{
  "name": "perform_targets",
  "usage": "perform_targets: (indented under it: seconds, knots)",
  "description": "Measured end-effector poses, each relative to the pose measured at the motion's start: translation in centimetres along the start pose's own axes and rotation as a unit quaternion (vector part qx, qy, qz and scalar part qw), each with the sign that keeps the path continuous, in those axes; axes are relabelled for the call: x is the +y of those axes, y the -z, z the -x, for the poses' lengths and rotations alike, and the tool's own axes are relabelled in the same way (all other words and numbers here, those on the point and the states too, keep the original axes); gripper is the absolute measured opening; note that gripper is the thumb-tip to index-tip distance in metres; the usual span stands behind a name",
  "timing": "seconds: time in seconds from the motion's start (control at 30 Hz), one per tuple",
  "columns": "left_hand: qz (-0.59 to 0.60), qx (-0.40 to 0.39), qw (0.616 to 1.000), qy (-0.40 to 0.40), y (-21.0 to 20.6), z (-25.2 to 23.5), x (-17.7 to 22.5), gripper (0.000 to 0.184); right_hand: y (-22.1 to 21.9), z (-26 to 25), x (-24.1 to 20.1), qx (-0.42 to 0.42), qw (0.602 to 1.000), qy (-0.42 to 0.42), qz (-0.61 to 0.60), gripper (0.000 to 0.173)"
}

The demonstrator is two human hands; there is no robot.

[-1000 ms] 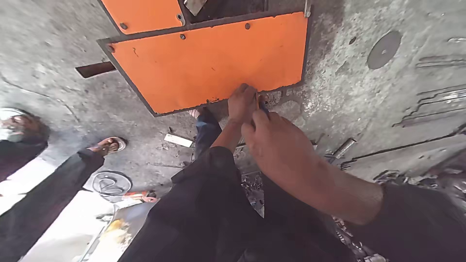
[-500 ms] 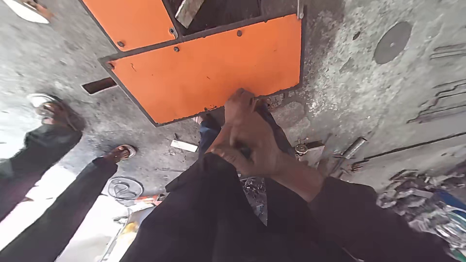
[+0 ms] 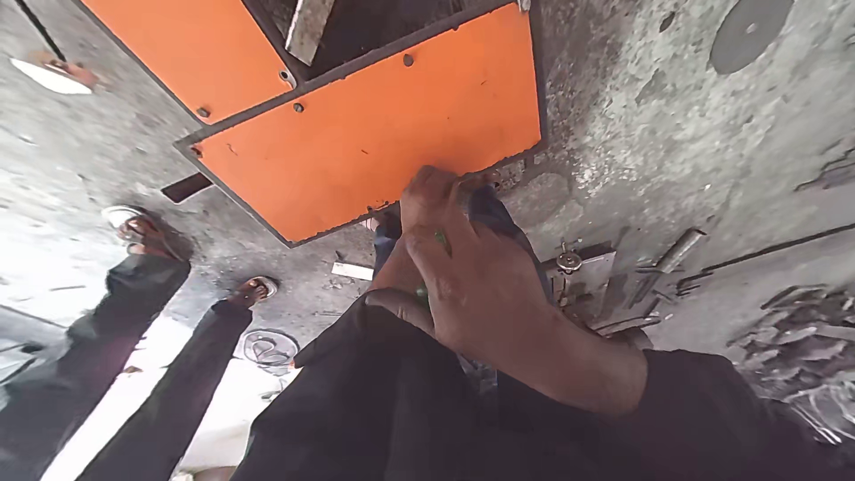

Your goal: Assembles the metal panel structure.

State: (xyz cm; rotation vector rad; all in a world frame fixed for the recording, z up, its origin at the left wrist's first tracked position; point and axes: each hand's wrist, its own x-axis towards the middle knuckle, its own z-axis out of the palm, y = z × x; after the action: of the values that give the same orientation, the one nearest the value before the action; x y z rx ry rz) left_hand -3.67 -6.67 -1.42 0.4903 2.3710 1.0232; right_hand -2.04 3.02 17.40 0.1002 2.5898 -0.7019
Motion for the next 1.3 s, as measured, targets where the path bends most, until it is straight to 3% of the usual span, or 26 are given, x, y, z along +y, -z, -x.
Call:
perform_targets:
  seconds: [0.1, 0.2, 0.33, 0.43, 0.57, 0.67, 0.73, 0.87, 0.93, 1.1, 1.23, 1.3]
  knots:
    - [-0.004, 0.028, 0.999, -0.019, -1.1, 0.4, -1.4, 0.012, -0.1, 1.6, -0.7, -0.038, 0.997, -0.063, 0.006, 0.055]
    - [-0.015, 0.04, 0.999, -0.001, -1.1, 0.6, -0.7, 0.012, -0.3, 3.0, -0.9, -0.091, 0.993, -0.079, 0.003, 0.033]
    - [-0.03, 0.055, 0.998, 0.023, -1.5, 0.5, 0.1, 0.014, 1.8, 1.9, -0.7, -0.214, 0.974, -0.037, 0.058, 0.03]
    - [-0.026, 0.064, 0.997, 0.04, -1.5, 0.4, 0.4, 0.018, 4.0, 0.3, -0.1, -0.258, 0.957, 0.02, 0.13, 0.027]
    - [0.016, 0.056, 0.998, 0.019, -1.3, 1.1, -0.1, 0.018, 5.6, 0.0, 1.1, -0.262, 0.938, 0.078, 0.211, 0.023]
    - [0.019, 0.066, 0.998, 0.002, -1.3, 1.2, -0.5, 0.015, 5.9, 0.0, 2.0, -0.233, 0.947, 0.086, 0.205, 0.023]
    - [0.005, 0.055, 0.998, 0.011, -1.3, 1.0, -0.5, 0.015, 6.1, -0.2, 2.5, -0.198, 0.963, 0.059, 0.171, 0.025]
    - [-0.027, 0.018, 0.999, 0.042, -0.8, 0.6, 0.1, 0.017, 5.3, 0.1, 3.0, -0.144, 0.977, -0.05, 0.148, 0.054]
    - [-0.035, 0.019, 0.999, 0.032, -0.9, 0.6, -0.3, 0.016, 4.3, 0.9, 2.9, -0.136, 0.977, -0.046, 0.159, 0.051]
    - [0.007, -0.011, 1.0, -0.02, -0.1, 0.5, -1.2, 0.02, 3.6, 1.5, 1.2, -0.203, 0.959, -0.022, 0.194, 0.033]
    - [0.023, -0.01, 0.996, -0.082, -0.3, 0.4, -2.4, 0.014, 4.1, 0.7, 0.2, -0.224, 0.936, 0.007, 0.272, 0.033]
    - [0.016, -0.02, 0.995, -0.101, 0.3, 1.4, -2.5, 0.01, 4.4, 0.3, -0.1, -0.217, 0.941, -0.03, 0.256, 0.045]
